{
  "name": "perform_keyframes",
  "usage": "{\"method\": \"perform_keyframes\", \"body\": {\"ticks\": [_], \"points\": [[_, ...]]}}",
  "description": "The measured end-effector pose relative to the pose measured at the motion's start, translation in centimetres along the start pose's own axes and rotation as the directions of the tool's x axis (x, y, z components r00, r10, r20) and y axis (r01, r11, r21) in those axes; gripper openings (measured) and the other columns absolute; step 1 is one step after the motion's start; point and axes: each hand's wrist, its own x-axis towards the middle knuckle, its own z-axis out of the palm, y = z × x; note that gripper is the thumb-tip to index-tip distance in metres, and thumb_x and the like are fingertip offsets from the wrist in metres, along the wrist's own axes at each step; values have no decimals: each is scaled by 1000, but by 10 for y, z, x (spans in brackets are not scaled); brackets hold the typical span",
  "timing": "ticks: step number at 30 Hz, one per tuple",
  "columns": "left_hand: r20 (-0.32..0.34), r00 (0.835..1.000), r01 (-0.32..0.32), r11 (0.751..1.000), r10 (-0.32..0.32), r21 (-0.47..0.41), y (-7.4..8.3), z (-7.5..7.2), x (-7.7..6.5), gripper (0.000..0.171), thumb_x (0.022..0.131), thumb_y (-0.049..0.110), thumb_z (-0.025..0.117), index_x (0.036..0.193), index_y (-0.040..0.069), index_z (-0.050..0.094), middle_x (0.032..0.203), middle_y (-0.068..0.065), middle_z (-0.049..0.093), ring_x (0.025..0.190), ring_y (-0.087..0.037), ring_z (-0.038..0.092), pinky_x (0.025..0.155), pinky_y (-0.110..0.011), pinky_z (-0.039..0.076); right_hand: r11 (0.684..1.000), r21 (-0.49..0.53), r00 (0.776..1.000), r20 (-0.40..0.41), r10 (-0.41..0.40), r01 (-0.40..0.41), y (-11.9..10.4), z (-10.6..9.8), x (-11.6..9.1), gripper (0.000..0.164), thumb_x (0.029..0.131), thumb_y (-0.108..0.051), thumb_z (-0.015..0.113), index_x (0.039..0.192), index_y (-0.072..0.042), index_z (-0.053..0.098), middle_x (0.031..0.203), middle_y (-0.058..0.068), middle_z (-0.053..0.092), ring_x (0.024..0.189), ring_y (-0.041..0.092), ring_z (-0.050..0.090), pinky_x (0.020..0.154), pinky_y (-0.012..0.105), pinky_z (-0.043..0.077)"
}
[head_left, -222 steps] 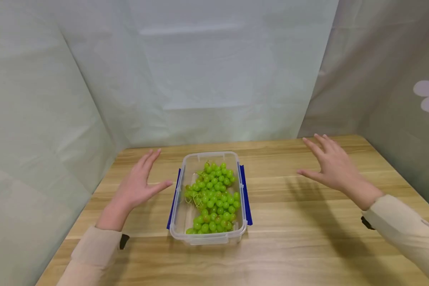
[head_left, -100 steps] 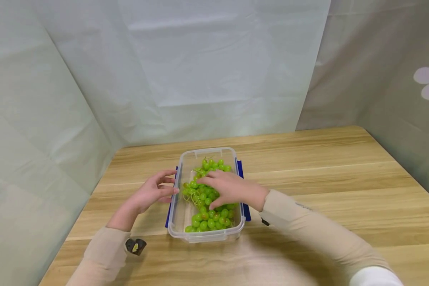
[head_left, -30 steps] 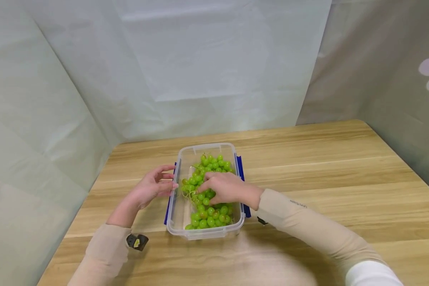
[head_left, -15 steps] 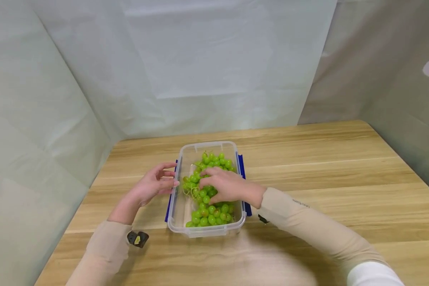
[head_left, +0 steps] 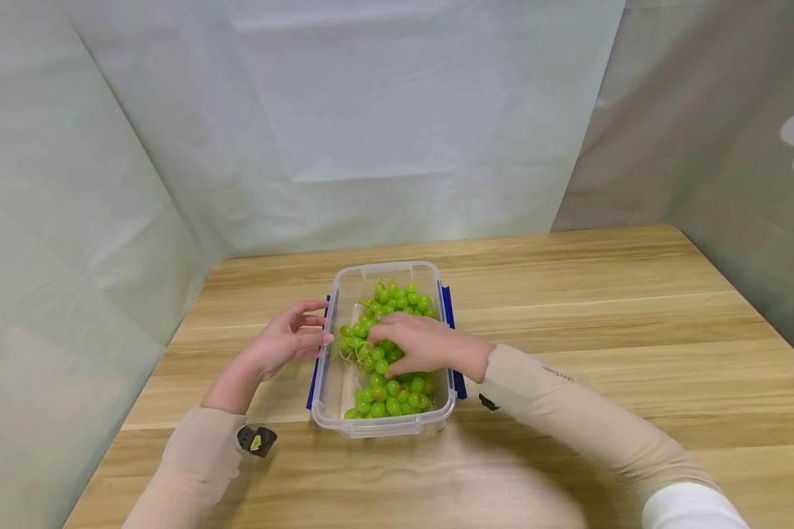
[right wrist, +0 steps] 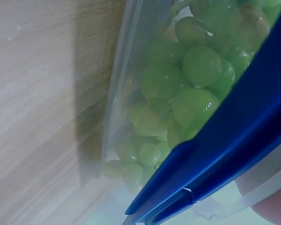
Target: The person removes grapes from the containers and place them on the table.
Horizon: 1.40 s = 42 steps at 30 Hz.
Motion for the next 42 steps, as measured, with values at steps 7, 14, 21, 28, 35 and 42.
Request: {"method": "perform_keyframes", "body": {"ticks": [7,14,21,28,35,42], "points": [[4,1000,-1,1000,1,-9,0,1,2,72,90,11,63,148,3,22,138,-28,33,108,-24,54,90,-37,54,998,57,1000,-11,17,-16,0,-3,-2,39,81,-26,76,114,-16,60,121,1,58,113,18,55,98,35,47],[-8,1000,11,1000,-11,-12,-2,0,1,70,90,10,62,148,4,23,137,-27,34,106,-22,55,94,-44,51,994,109,999,-16,32,-30,0,-3,-1,39,81,-22,76,116,-14,59,119,1,57,111,16,55,97,33,47],[-12,1000,9,1000,-9,-9,-4,-2,-2,70,91,11,62,148,3,22,139,-28,33,108,-23,55,93,-42,52,990,141,999,-41,23,-17,1,-2,1,38,81,-19,76,115,-12,59,117,2,57,111,17,54,98,32,47],[-14,1000,10,1000,-11,-15,-4,-1,-5,71,91,11,63,148,4,22,139,-28,33,112,-27,53,94,-44,51,986,168,997,-78,17,-4,1,-2,-1,35,79,-17,77,108,-11,58,112,3,59,111,21,52,98,36,46],[-12,1000,5,1000,-5,-13,-2,-1,-6,71,91,12,62,148,4,22,139,-28,33,111,-27,53,93,-44,51,978,208,994,-106,-2,24,2,-4,-2,34,79,-15,77,106,-9,57,110,3,60,105,18,55,93,32,49],[-10,1000,7,1000,-7,-28,-3,0,-7,71,91,11,62,148,4,21,140,-28,32,117,-31,50,92,-41,53,969,245,989,-145,-4,40,3,-4,-4,32,78,-13,77,102,-9,56,105,2,58,98,16,53,88,29,48]]}}
